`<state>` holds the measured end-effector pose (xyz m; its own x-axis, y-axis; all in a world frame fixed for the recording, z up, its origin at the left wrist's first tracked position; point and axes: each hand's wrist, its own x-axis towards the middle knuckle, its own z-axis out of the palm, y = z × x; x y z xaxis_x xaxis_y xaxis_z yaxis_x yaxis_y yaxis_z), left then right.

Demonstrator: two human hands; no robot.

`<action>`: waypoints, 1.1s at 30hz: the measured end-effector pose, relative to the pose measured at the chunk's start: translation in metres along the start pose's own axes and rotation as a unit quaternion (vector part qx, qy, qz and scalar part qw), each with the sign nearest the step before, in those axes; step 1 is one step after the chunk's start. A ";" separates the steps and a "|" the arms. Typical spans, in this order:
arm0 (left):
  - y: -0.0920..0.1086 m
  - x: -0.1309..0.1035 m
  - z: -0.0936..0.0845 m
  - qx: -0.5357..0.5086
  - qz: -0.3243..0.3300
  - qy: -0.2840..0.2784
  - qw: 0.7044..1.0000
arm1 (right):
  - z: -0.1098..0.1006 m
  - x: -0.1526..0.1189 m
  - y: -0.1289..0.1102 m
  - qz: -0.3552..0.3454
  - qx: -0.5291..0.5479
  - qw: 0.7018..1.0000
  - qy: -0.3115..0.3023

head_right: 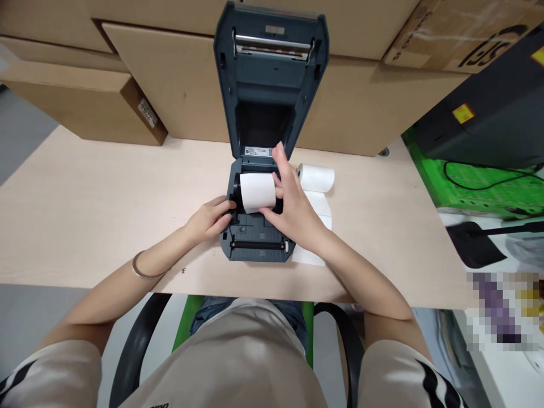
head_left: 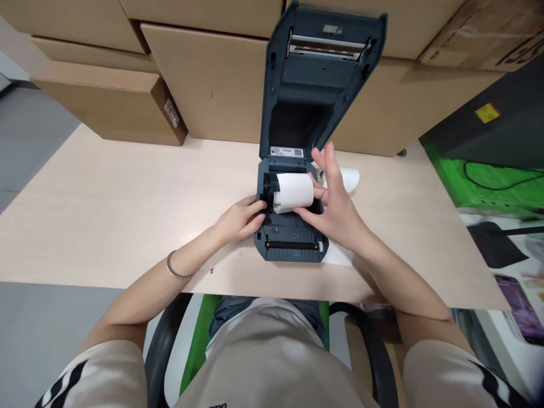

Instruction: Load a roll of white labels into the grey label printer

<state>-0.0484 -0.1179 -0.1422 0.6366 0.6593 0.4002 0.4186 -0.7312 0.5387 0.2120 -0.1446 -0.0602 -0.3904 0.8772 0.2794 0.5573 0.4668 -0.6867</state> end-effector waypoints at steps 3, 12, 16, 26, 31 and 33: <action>0.000 0.000 0.001 0.003 0.003 0.004 1.000 | -0.001 -0.010 0.006 -0.001 0.019 0.999 -0.028; 0.002 0.001 0.000 -0.012 0.007 0.009 1.000 | 0.013 -0.050 0.001 -0.098 -0.002 0.995 0.033; 0.003 0.001 -0.001 -0.009 0.003 0.007 1.000 | 0.027 -0.060 0.002 -0.215 -0.041 0.975 0.047; 0.002 0.000 -0.002 0.005 0.012 0.016 1.000 | 0.040 -0.086 0.002 -0.280 -0.064 0.958 0.008; 0.003 0.001 -0.002 0.028 0.012 0.018 0.999 | 0.047 -0.089 -0.006 -0.242 -0.109 0.963 0.034; 0.003 0.001 -0.003 0.030 0.003 0.011 1.000 | 0.049 -0.090 -0.013 -0.223 -0.154 0.962 0.024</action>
<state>-0.0483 -0.1193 -0.1383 0.6253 0.6584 0.4188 0.4531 -0.7433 0.4920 0.2037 -0.2349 -0.1091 -0.6113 0.5827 0.5355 0.5354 0.8028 -0.2624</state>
